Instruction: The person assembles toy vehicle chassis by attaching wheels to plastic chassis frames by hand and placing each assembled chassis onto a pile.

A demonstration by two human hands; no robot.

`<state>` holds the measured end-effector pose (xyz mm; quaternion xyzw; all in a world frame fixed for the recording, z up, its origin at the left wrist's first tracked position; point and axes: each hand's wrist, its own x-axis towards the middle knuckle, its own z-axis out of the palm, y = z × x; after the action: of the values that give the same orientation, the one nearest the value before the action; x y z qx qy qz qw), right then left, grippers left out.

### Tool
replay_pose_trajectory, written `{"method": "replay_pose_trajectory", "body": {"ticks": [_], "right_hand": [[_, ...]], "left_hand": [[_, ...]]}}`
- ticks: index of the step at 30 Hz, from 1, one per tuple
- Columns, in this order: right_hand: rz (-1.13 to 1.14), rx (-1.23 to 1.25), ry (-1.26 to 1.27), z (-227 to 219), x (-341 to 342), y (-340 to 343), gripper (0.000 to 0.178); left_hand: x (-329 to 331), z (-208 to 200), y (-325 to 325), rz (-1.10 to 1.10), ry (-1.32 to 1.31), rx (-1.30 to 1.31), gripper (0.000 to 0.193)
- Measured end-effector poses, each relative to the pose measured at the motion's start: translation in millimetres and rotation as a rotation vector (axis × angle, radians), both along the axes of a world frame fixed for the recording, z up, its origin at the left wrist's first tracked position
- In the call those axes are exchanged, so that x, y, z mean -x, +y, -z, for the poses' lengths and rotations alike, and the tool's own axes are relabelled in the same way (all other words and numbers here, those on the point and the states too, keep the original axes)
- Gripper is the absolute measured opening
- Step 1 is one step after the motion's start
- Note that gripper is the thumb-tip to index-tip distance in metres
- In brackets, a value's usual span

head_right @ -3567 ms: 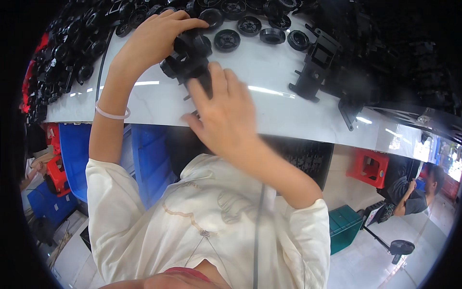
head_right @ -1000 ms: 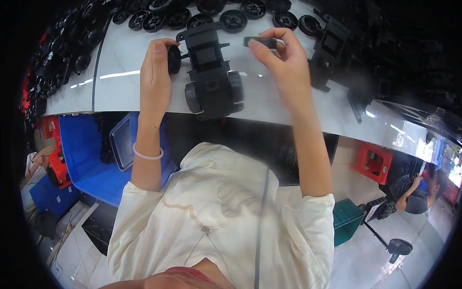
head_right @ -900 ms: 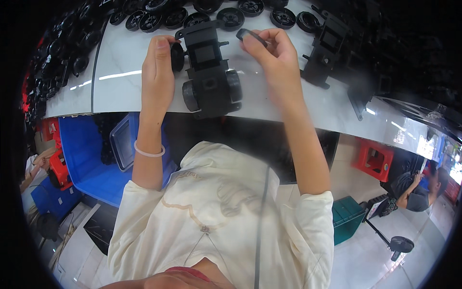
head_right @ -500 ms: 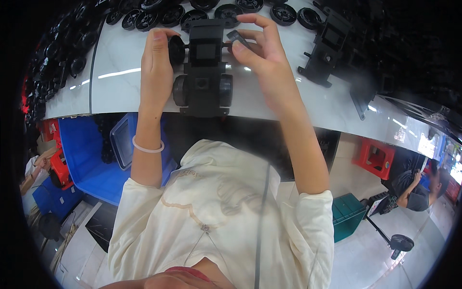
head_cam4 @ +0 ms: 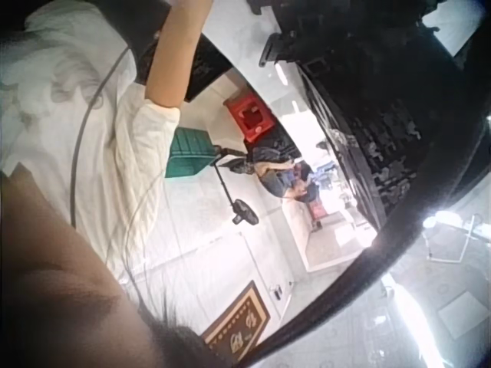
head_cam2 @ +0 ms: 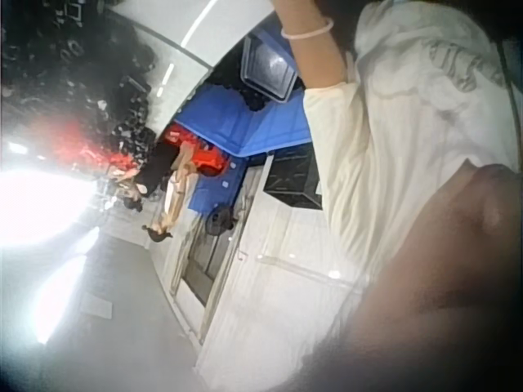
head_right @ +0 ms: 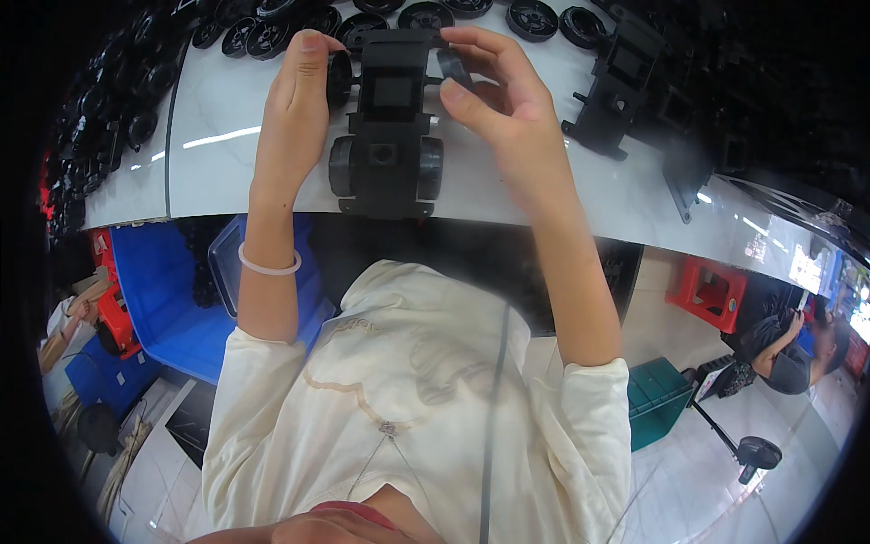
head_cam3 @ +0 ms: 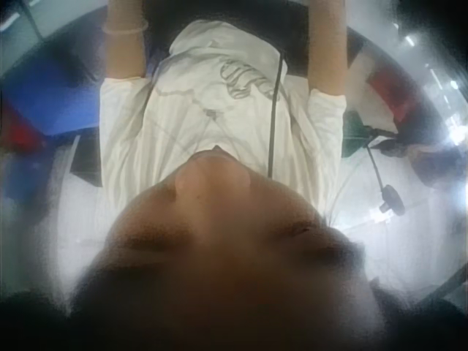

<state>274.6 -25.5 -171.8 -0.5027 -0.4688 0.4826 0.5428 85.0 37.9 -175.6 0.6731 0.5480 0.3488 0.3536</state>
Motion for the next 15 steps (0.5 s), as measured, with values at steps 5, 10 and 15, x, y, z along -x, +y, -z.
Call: {"method": "replay_pose_trajectory", "body": {"ticks": [5,10,15], "right_hand": [[-0.070,0.042,0.025,-3,-6,-3,0.041],[-0.081,-0.002,0.003,-2,-2,-4,0.042],[-0.021,-0.034,-0.068,3,5,-3,0.045]], "left_hand": [[0,-2,-1,0.047,0.014,-0.038,0.056],[-2,0,-4,0.161,-0.025,-0.034,0.052],[1,3,0,0.260,-0.135,0.031,0.051]]}}
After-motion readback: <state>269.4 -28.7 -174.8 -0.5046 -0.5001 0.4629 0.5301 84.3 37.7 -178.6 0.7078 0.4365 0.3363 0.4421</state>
